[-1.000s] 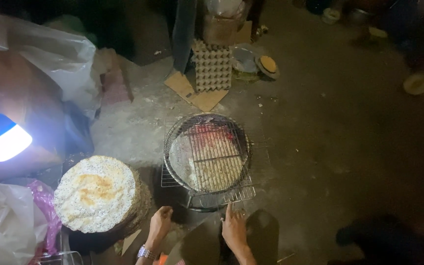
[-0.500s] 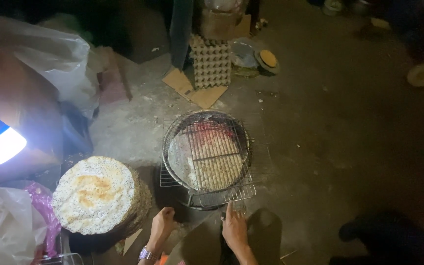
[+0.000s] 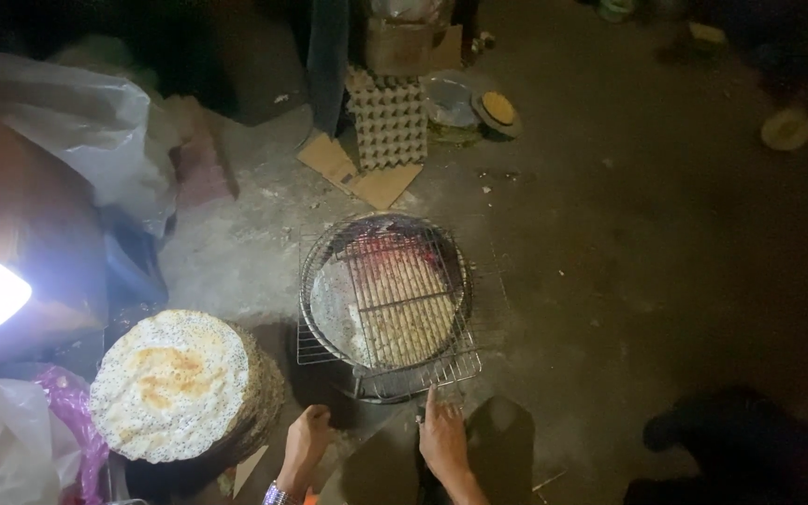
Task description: Grilling flatbread on a small charcoal grill, flipping and rotating it by hand to ensure even cooking.
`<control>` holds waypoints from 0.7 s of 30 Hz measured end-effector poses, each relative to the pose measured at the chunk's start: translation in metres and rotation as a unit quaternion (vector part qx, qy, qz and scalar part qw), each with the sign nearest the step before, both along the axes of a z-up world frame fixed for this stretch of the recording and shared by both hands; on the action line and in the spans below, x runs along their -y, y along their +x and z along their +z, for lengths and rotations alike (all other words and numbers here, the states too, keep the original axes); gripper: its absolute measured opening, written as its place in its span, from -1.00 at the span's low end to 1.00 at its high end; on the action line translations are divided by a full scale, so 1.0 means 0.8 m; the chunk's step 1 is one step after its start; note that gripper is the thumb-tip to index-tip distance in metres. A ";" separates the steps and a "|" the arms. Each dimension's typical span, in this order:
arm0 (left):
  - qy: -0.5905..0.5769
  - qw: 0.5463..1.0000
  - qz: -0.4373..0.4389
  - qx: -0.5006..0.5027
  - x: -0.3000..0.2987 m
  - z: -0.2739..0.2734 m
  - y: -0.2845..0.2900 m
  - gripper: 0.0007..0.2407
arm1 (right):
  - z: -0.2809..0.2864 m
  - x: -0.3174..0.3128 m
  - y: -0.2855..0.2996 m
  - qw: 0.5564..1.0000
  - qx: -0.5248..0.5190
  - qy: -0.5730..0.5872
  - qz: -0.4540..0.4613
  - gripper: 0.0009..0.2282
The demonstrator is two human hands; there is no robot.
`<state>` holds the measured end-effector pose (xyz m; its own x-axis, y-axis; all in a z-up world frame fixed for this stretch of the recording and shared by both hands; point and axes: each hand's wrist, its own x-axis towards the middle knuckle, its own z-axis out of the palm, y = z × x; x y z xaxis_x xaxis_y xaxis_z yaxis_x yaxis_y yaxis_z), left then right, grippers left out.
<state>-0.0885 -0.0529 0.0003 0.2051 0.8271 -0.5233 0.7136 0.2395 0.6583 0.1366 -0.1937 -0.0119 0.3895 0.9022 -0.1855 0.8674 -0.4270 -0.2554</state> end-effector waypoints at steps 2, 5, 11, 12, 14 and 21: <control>-0.030 0.999 -0.001 -0.025 0.000 0.008 0.002 -0.77 | -0.005 0.001 0.004 0.998 0.018 0.051 0.026 -0.34; 0.014 1.000 -0.018 -0.021 0.003 -0.010 -0.001 -0.73 | 0.006 0.001 0.003 0.999 0.015 0.031 0.026 -0.39; -0.036 0.999 0.006 -0.006 0.005 0.013 0.002 -0.70 | 0.002 0.001 0.005 0.998 0.019 0.055 0.028 -0.33; -0.035 0.999 0.006 -0.005 0.004 0.022 0.005 -0.70 | 0.004 0.000 0.006 0.998 0.019 0.056 0.027 -0.33; -0.108 0.994 0.016 -0.025 0.001 0.041 0.010 -0.66 | 0.009 0.000 0.008 0.999 -0.006 0.030 0.028 -0.31; -0.041 0.999 -0.013 -0.014 0.001 0.011 0.003 -0.68 | 0.023 -0.004 0.005 0.999 -0.029 -0.032 0.008 -0.31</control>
<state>-0.0862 -0.0534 0.0094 0.2096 0.7760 -0.5948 0.7382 0.2734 0.6168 0.1403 -0.1901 0.0064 0.3617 0.8937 -0.2654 0.8587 -0.4302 -0.2785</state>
